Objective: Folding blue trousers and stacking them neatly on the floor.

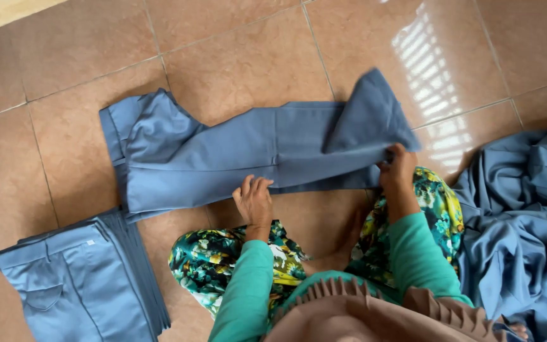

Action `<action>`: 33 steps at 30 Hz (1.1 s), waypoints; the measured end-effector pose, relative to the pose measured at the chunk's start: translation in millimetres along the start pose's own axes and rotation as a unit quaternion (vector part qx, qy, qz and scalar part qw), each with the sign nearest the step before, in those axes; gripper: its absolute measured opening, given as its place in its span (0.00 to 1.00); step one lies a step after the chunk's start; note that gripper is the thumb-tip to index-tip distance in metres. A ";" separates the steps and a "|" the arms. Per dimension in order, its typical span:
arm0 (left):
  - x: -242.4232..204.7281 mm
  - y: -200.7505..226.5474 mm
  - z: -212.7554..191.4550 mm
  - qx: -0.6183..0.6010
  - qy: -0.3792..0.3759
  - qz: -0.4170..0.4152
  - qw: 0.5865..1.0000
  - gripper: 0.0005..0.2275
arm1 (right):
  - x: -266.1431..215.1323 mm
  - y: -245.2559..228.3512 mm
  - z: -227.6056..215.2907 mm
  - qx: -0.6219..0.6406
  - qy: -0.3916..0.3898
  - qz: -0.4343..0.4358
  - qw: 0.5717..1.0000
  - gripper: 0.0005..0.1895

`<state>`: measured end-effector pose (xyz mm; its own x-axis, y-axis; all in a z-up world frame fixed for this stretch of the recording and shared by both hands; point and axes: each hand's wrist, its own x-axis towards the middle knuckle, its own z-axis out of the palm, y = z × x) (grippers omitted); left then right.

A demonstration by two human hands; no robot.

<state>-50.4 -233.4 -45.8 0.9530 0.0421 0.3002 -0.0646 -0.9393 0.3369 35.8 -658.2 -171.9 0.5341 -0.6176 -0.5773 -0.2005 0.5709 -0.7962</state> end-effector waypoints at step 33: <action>5.0 -81.9 2.7 -0.104 -0.120 -0.056 0.986 0.13 | 1.2 -72.0 3.6 -0.579 -0.079 -0.129 0.801 0.24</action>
<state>-39.5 -157.2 -74.3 0.9985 0.0360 0.0405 0.0085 -0.8417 0.5399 53.9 -698.1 -114.5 0.7602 -0.5049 -0.4089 -0.6446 -0.5074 -0.5719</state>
